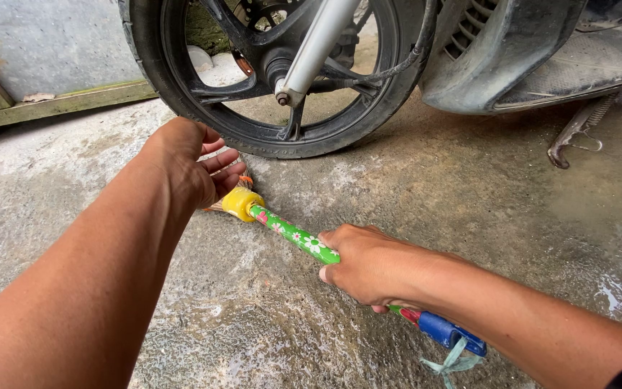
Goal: The person scrubs the front wheel, tire, and lower body panels of a green Yamaha scooter using a long-handled brush with a yellow head and green floral-patterned handle. The person holds the scooter's body with one hand while scrubbing with the other.
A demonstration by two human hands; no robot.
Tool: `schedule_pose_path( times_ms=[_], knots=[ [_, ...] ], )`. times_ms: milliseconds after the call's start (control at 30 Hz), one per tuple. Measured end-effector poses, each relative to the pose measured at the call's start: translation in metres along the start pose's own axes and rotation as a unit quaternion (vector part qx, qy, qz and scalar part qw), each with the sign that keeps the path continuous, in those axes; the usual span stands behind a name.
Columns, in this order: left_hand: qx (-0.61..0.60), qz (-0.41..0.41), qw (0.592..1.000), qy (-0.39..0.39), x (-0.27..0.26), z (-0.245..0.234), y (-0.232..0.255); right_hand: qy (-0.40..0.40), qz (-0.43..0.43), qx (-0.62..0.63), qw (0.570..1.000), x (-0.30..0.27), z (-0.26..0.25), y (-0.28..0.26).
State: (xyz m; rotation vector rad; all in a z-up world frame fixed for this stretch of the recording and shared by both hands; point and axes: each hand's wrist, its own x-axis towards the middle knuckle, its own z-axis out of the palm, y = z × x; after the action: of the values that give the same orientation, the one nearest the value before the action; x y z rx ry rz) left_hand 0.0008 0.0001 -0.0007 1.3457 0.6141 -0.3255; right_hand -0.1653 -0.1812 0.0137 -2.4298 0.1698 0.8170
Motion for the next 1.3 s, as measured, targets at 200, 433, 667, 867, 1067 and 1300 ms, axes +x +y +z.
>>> schedule_pose_path(
  times_ms=[200, 433, 667, 867, 1067, 1300],
  knots=[
    [0.001, -0.004, 1.0, 0.0, -0.001, 0.0, 0.0, -0.002, 0.004, -0.017, 1.0, 0.0, -0.001, 0.0],
    [0.003, -0.003, 1.0, -0.001, -0.001, 0.001, -0.001, -0.008, 0.009, -0.008, 1.0, -0.001, 0.0, -0.001],
    [0.005, -0.003, 1.0, 0.001, 0.003, 0.001, -0.001, 0.001, -0.002, -0.004, 1.0, 0.004, 0.003, 0.002],
    [0.005, -0.003, 1.0, 0.001, 0.001, 0.001, -0.001, 0.002, -0.011, -0.012, 1.0, 0.006, 0.004, 0.004],
    [-0.007, -0.008, 1.0, 0.003, 0.002, 0.002, 0.0, -0.008, 0.002, 0.011, 1.0, -0.007, 0.0, -0.003],
    [-0.022, -0.016, 1.0, 0.0, 0.003, -0.002, 0.005, 0.028, -0.018, 0.019, 0.999, -0.011, -0.022, -0.009]
  ],
)
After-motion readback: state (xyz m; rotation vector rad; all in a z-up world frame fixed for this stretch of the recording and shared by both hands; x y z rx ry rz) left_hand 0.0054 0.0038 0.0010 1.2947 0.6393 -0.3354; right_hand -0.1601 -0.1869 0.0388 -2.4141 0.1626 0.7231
